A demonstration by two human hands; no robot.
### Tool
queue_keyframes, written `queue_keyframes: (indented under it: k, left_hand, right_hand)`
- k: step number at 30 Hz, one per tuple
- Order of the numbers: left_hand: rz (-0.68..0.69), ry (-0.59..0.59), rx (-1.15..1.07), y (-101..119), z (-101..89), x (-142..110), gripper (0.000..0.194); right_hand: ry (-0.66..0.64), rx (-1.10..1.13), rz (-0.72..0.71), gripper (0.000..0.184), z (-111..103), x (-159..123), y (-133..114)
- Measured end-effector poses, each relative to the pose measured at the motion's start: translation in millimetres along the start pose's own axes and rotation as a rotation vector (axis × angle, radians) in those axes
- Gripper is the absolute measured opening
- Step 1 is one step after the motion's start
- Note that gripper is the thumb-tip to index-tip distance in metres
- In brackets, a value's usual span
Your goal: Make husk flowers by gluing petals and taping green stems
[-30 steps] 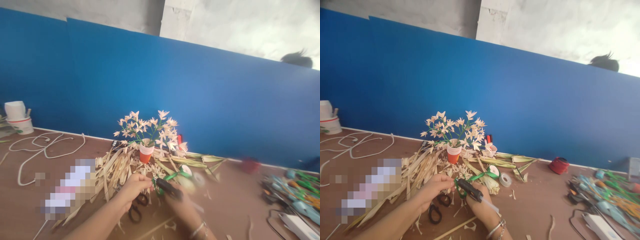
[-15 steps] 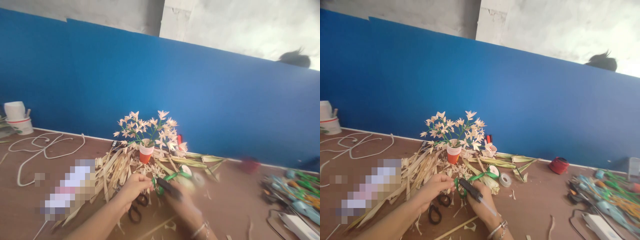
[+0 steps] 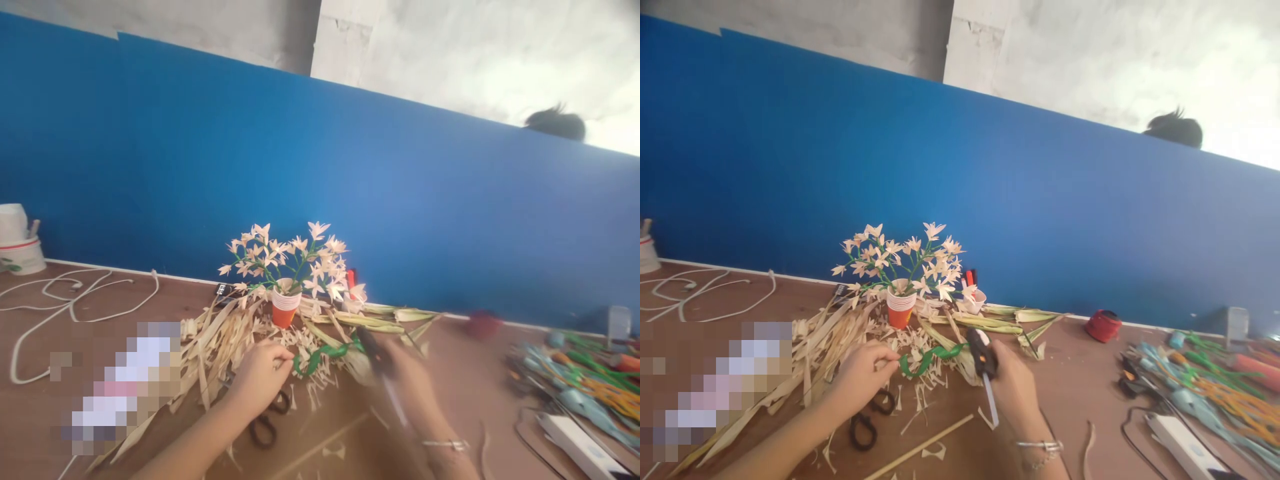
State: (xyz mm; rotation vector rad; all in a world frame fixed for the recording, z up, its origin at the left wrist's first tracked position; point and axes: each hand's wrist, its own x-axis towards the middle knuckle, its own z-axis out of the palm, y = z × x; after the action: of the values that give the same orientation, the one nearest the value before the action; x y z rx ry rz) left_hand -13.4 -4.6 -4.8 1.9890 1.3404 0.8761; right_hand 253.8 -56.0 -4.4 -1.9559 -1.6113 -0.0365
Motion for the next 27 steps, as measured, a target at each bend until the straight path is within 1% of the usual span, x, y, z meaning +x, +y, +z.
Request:
queue_keyframes:
  k: [2, 3, 5, 7, 10, 13, 14, 15, 16, 18, 19, 20, 22, 23, 25, 27]
  left_hand:
    - [-0.105, -0.061, -0.168, -1.1, -0.2, 3.6, 0.021]
    - [-0.146, -0.100, -0.250, -0.9, -0.7, 5.0, 0.022]
    - [-0.194, -0.158, -0.368, 1.2, -2.4, 6.5, 0.021]
    - [-0.220, -0.173, -0.417, 4.9, -4.8, 6.0, 0.021]
    - [-0.259, -0.168, -0.438, 10.1, -7.7, 4.0, 0.021]
    - [-0.278, -0.164, -0.476, 12.0, -8.7, 2.9, 0.020]
    - [-0.284, -0.163, -0.492, 12.1, -8.6, 2.8, 0.020]
    - [-0.288, -0.164, -0.506, 12.0, -8.3, 2.6, 0.020]
    - [-0.288, -0.167, -0.519, 12.0, -8.0, 2.4, 0.019]
    - [-0.272, -0.173, -0.541, 12.0, -7.1, 1.7, 0.019]
    - [-0.262, -0.177, -0.549, 12.1, -6.7, 1.3, 0.018]
    - [-0.257, -0.182, -0.559, 12.3, -6.3, 0.8, 0.018]
    - [-0.259, -0.188, -0.580, 12.8, -5.7, -0.1, 0.017]
    - [-0.266, -0.188, -0.592, 13.0, -5.5, -0.3, 0.017]
    - [-0.283, -0.184, -0.621, 12.9, -5.4, -0.1, 0.016]
    - [-0.290, -0.175, -0.634, 11.8, -5.2, 1.0, 0.016]
  right_hand:
    - [-0.129, -0.153, 0.109, 0.022, -8.4, 6.0, 23.1]
    - [-0.165, -0.211, 0.142, 0.025, -10.5, 7.7, 32.9]
    - [-0.206, -0.294, 0.160, 0.027, -10.2, 8.2, 46.5]
    - [-0.212, -0.348, 0.166, 0.027, -6.3, 6.2, 51.8]
    - [-0.182, -0.404, 0.215, 0.027, -2.0, 2.1, 46.9]
    - [-0.053, -0.435, 0.256, 0.029, -2.8, 0.2, 29.4]
    - [-0.004, -0.415, 0.231, 0.029, -2.6, -0.2, 20.6]
    - [0.031, -0.365, 0.177, 0.028, -1.2, -0.9, 10.2]
    - [0.041, -0.279, 0.091, 0.029, 1.8, -2.1, -1.5]
    - [-0.032, -0.033, -0.117, 0.029, 13.1, -7.0, -27.3]
    - [-0.106, 0.089, -0.216, 0.030, 21.1, -10.7, -40.4]
    - [-0.170, 0.195, -0.273, 0.034, 29.9, -15.0, -52.9]
    - [-0.234, 0.368, -0.289, 0.062, 47.5, -23.9, -74.0]
    - [-0.279, 0.421, -0.281, 0.072, 55.2, -27.7, -82.1]
    - [-0.269, 0.473, -0.241, 0.076, 66.6, -32.9, -93.4]
    - [-0.243, 0.479, -0.206, 0.071, 72.1, -34.5, -99.5]
